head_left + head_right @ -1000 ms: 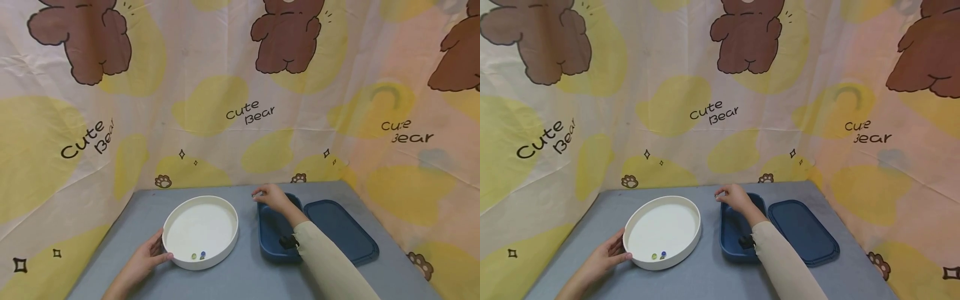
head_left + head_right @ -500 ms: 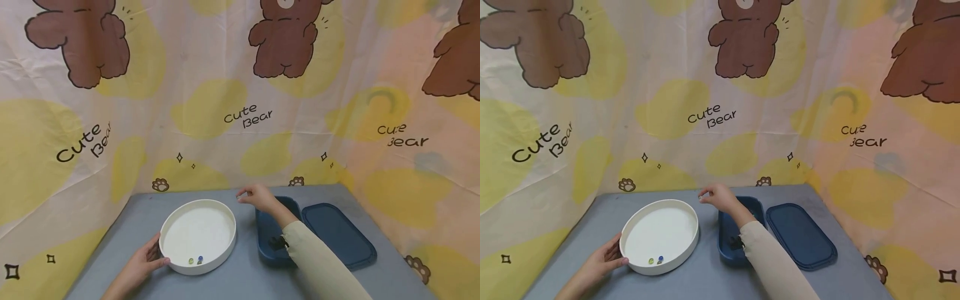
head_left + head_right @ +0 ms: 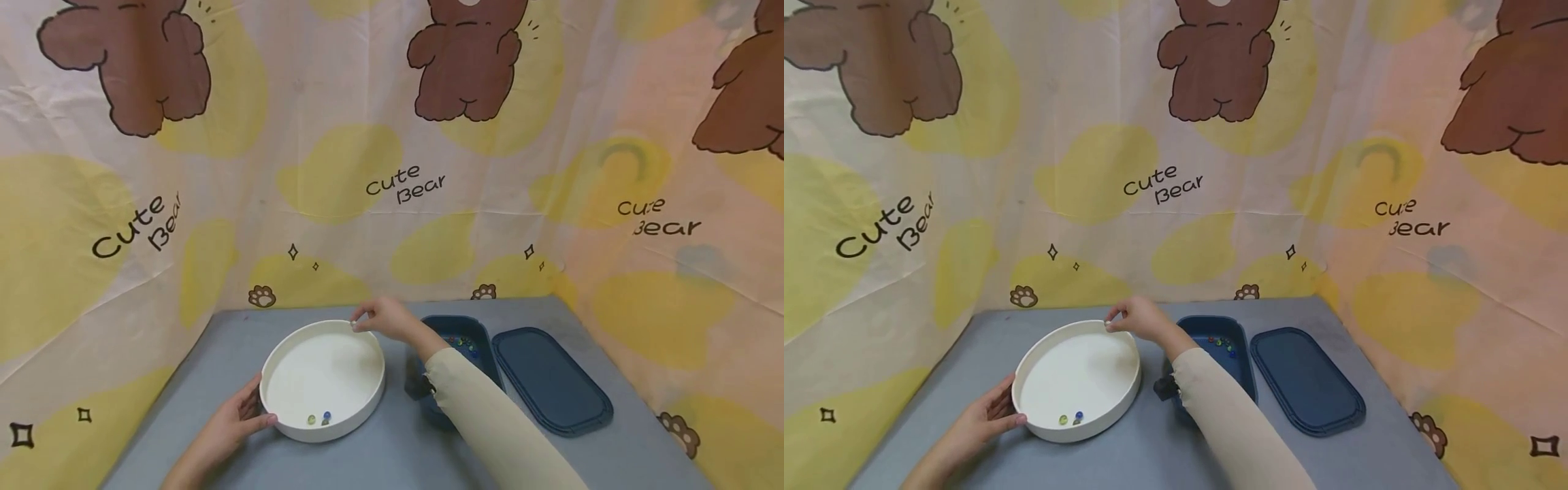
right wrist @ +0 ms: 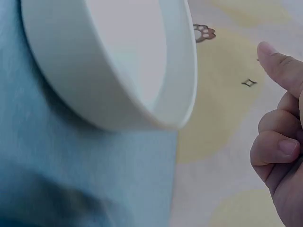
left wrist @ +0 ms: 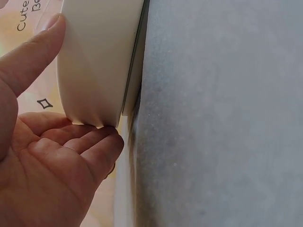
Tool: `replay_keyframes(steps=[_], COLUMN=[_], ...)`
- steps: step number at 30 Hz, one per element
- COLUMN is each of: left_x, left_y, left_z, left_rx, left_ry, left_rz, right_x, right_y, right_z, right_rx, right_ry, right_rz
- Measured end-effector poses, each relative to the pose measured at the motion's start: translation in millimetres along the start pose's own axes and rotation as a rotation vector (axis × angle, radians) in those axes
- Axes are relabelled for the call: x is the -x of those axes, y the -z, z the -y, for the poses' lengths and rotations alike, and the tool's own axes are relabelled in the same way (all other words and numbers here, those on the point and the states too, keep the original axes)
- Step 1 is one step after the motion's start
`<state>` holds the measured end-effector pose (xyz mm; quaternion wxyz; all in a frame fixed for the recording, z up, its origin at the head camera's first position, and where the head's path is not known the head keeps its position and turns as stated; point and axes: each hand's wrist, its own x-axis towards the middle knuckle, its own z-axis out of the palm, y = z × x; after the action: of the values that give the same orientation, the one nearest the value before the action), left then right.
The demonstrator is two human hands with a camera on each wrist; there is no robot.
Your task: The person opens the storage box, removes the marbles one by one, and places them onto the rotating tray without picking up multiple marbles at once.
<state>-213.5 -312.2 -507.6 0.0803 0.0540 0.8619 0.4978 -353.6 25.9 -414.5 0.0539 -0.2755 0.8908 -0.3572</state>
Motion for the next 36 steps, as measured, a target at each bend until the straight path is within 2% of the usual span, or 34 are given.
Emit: replay_keyframes(steps=[7,11,15,20,23,28,36], left_x=[-1.5,-4.0,-4.2,-2.5,-1.7,-2.1,-1.4], left_y=[1.8,2.8,2.7,2.2,2.7,1.5,-0.3], left_z=[2.3,-0.6,0.2,4.8,4.2,0.5,-2.8], left_rx=[0.012,0.014,0.010,0.003,0.001,-0.024,0.008], left_ry=[-0.005,-0.005,-0.008,-0.018,-0.022,-0.008,0.036], left_rz=[-0.008,-0.004,0.004,0.006,0.006,0.004,0.010], right_x=[-17.6,-24.9,-29.4,-29.4,-26.7,-13.6,16.2], right_y=[-18.4,-24.1,-33.7,-43.9,-39.3,-12.1,27.1], right_z=[8.9,10.1,6.7,5.8,7.1,3.1,-8.4], right_rx=[0.009,0.027,0.042,0.045,0.024,0.020,0.058], right_ry=[0.014,-0.015,-0.046,-0.040,-0.027,0.000,0.029], right_rz=[0.042,0.073,0.090,0.100,0.092,0.050,-0.002])
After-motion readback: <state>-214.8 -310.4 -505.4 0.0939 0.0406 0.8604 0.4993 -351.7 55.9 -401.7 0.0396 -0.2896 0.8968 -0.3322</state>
